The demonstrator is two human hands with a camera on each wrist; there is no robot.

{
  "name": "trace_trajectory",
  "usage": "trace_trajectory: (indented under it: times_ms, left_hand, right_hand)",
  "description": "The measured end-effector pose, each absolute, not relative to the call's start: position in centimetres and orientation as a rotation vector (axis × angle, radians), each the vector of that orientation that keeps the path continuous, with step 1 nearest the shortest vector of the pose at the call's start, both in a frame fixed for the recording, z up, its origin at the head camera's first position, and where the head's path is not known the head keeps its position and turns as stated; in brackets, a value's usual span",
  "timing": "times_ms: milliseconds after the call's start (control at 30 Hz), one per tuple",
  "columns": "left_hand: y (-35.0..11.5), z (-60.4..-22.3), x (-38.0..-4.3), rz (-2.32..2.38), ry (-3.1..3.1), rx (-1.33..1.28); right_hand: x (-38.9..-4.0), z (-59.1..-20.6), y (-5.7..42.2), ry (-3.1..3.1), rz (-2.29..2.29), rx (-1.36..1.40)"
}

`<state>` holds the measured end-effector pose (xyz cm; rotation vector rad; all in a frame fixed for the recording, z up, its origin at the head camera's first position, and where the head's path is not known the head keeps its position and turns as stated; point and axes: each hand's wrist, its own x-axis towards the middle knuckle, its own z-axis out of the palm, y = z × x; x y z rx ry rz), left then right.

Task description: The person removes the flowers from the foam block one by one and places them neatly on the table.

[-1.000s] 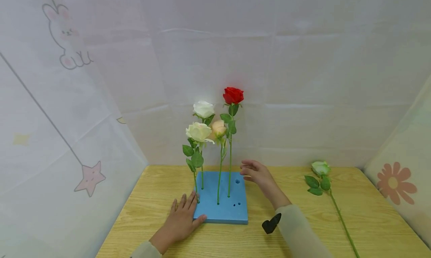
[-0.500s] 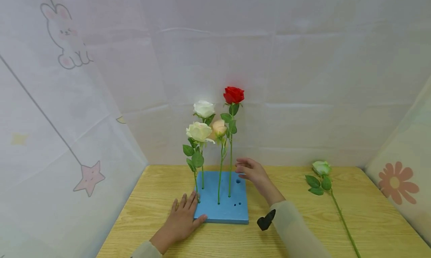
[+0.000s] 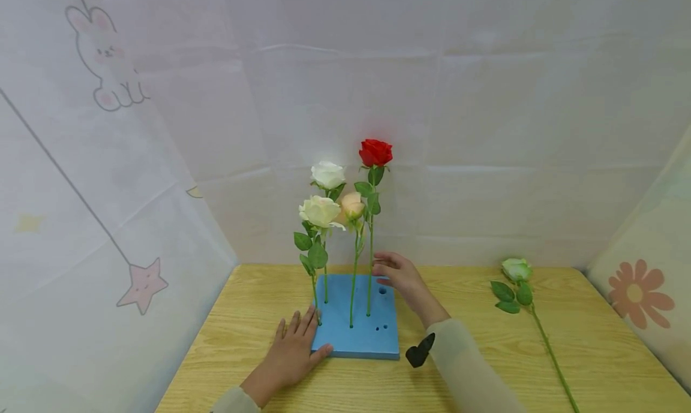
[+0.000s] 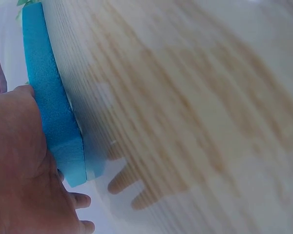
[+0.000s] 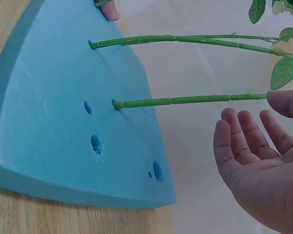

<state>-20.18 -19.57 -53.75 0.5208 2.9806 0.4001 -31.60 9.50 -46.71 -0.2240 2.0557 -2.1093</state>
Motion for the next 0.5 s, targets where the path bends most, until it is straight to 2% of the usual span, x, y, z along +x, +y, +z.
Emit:
trace_trajectory:
  times_ms: [500]
  left_hand:
    - [-19.53,-53.68,-20.08,0.410,2.983,0.519]
  right_hand:
    - [-31.85,-46.83,8.68,1.993,-2.153,-0.231]
